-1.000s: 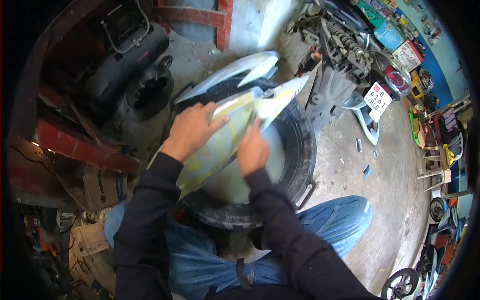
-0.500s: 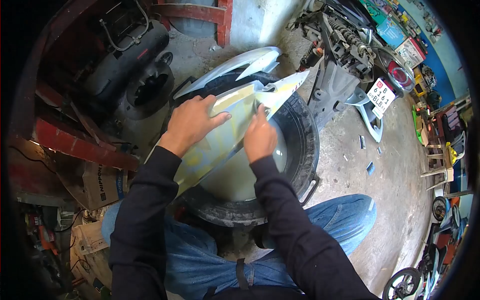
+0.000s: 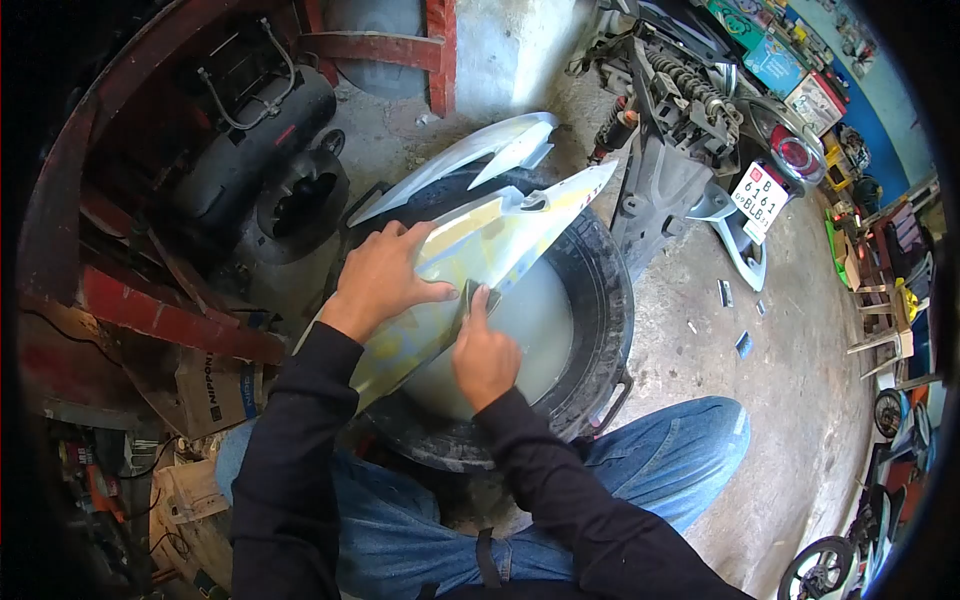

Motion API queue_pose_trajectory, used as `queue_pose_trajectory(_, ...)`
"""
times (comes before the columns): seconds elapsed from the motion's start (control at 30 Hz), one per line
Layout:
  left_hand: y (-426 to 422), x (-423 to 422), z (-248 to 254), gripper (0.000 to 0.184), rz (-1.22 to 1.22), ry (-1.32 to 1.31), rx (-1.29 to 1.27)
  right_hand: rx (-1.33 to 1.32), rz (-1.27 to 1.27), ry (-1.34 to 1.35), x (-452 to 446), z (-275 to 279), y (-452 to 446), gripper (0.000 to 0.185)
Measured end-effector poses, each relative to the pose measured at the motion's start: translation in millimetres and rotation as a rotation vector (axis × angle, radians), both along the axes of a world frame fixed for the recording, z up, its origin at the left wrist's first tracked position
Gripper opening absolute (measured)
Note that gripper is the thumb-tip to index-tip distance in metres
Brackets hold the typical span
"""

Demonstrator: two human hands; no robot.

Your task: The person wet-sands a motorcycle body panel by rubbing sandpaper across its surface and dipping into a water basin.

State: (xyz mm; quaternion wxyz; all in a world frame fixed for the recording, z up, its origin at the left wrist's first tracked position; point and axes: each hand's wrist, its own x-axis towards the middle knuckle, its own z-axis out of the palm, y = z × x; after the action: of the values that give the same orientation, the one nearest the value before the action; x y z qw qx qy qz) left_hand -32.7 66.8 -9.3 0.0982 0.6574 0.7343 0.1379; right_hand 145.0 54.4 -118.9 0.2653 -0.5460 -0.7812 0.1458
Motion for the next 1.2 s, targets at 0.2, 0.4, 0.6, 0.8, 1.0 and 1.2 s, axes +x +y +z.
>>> queue_pose_trajectory(0.2, 0.7, 0.4, -5.4, 0.089, -0.007, 0.015, 0.018, 0.02, -0.073, -0.003, -3.6, 7.9, 24.7, 0.067)
queue_pose_trajectory(0.4, 4.9, 4.3, 0.1, 0.089, 0.025, 0.023, 0.004, 0.059, -0.083, 0.007, -0.4, 18.5, 68.3, 0.063)
queue_pose_trajectory(0.6, 1.7, 3.6, 3.2, 0.088, 0.005, 0.007, 0.001, -0.087, -0.057, 0.006, 1.5, 18.2, 15.3, 0.056)
queue_pose_trajectory(0.8, 2.0, 4.0, -0.7, 0.085, 0.002, 0.018, 0.01, -0.1, -0.164, -0.014, -7.0, 24.5, 36.2, 0.053)
queue_pose_trajectory(1.0, 2.9, 3.4, -2.0, 0.081, -0.002, 0.024, 0.022, 0.119, -0.143, 0.04, -5.2, 17.3, 71.7, 0.063)
queue_pose_trajectory(1.2, 1.1, 3.9, -4.8, 0.081, -0.013, 0.044, 0.099, -0.099, -0.061, -0.022, 5.0, 22.6, 27.8, 0.055)
